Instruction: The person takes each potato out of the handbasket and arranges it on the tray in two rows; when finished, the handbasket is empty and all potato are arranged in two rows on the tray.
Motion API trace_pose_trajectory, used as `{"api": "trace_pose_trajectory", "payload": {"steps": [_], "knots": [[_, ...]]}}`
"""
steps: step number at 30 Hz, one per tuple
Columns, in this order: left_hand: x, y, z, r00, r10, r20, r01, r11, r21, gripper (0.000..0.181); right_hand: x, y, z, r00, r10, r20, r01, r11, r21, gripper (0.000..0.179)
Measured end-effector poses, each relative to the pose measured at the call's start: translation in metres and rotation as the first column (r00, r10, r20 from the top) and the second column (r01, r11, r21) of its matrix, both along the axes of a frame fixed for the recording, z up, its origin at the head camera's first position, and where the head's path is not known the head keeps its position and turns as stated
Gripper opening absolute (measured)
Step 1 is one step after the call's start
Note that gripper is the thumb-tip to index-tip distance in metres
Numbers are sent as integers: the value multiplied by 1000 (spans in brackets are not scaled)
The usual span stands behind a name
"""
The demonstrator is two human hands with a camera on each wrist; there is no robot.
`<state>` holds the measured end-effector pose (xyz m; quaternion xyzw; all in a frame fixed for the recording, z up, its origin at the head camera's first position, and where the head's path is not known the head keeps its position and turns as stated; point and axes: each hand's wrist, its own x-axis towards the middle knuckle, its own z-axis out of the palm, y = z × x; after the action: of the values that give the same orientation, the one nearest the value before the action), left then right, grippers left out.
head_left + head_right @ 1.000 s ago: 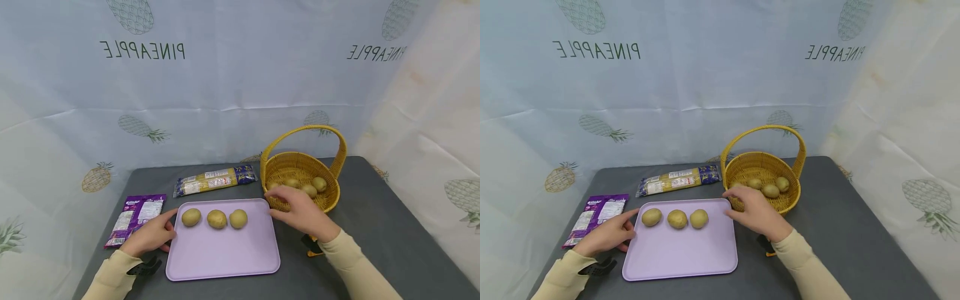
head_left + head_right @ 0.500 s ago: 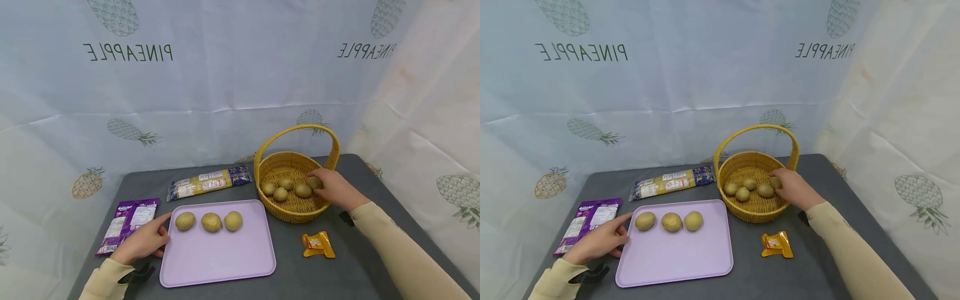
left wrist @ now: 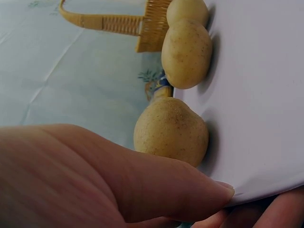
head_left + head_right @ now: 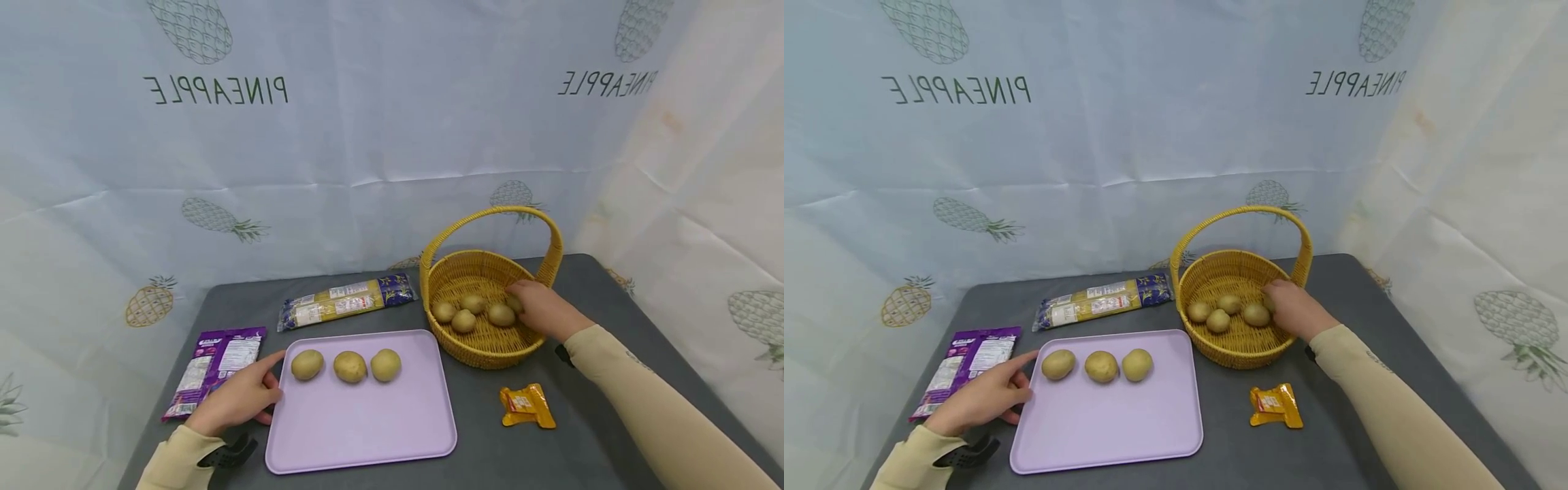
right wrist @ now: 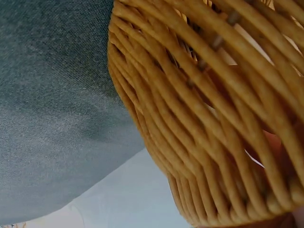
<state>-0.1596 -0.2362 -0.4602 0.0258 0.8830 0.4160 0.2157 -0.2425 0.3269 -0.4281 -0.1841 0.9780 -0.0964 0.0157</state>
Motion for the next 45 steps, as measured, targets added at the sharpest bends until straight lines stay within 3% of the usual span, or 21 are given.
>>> {"api": "trace_pose_trajectory", "payload": {"steps": [14,22,25,29,33,37,45], "knots": [[0,1,-1,1000,1,-13,-1,1000,-11,82,-2,-3,-6,998,-17,-61,19,999,38,28],[0,1,-2,1000,4,-6,-4,1000,-7,82,3,-1,2,997,-30,-77,27,999,-28,25],[0,1,-2,1000,1,-5,-1,1000,1,83,7,-1,10,996,-60,-64,54,995,-89,32],[0,1,-1,1000,0,-3,1,1000,6,83,19,-6,24,993,-112,-47,101,976,-193,47],[1,0,1,1000,-1,-4,1,1000,-4,83,40,-21,32,987,-124,-100,88,949,-302,50],[1,0,1,1000,-5,0,5,1000,-16,83,62,-46,32,981,-109,-158,37,915,-401,51],[0,0,0,1000,-9,-3,9,1000,-10,83,96,-109,24,986,-50,-161,-39,861,-508,57]]}}
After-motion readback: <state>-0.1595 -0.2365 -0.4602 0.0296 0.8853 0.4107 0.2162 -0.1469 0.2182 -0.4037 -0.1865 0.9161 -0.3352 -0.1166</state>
